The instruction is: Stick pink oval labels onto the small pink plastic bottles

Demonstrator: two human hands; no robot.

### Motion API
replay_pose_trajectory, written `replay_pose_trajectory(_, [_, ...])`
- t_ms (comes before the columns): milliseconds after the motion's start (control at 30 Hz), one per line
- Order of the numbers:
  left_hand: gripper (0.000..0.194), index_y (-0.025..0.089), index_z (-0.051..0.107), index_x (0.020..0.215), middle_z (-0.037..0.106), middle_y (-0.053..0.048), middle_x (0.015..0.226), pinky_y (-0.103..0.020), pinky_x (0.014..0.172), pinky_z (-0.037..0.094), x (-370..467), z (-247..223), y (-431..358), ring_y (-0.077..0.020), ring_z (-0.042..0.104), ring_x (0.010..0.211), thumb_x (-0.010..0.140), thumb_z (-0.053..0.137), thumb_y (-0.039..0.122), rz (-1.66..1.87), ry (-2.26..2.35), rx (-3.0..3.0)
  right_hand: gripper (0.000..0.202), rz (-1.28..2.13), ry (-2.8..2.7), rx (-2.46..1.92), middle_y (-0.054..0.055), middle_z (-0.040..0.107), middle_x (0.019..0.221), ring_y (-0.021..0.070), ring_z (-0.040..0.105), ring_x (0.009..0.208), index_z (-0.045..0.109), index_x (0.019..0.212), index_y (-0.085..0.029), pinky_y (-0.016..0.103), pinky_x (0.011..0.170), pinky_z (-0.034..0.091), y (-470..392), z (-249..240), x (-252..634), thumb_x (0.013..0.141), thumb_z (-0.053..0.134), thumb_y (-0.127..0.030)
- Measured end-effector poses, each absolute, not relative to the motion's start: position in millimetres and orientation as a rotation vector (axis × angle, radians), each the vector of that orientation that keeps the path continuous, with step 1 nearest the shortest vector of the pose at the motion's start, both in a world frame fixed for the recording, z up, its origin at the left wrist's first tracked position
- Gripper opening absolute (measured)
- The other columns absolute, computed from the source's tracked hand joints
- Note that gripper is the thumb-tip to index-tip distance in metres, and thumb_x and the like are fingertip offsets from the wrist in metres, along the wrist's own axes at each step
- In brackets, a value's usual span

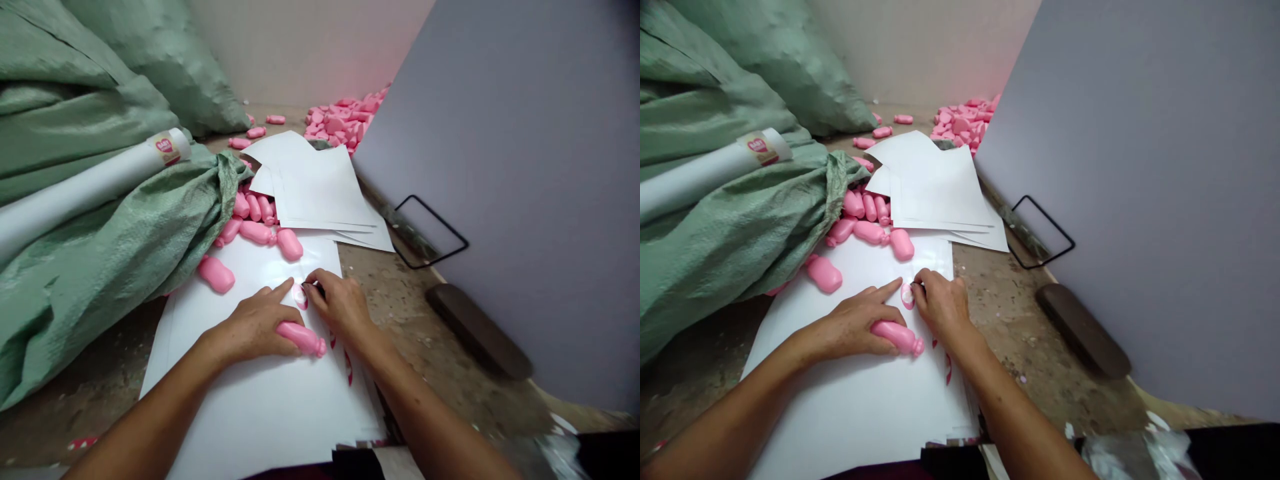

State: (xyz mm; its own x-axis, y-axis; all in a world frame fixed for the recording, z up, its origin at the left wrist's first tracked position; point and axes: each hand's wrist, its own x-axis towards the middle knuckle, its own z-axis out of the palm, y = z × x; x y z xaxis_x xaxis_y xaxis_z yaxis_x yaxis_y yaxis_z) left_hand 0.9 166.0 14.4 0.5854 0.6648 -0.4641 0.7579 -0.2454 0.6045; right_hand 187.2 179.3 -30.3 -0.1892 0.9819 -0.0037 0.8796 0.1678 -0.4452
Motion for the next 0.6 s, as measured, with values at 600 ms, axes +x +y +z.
replay_pose_trajectory(600, [0.033, 0.029, 0.076, 0.103, 0.019, -0.004, 0.169, -0.051, 0.117, 0.03, -5.4, 10.4, 164.1, -0.0401, 0.031, 0.149, 0.074, 0.074, 0.045, -0.113, 1.189, 1.953, 0.034, 0.779, -1.734, -1.598, -0.002, 0.059, 0.064, 0.0145, 0.052, 0.058, 0.058, 0.077, -0.022, 0.026, 0.056, 0.037, 166.8, -29.0, 213.0, 0.088, 0.054, -0.053])
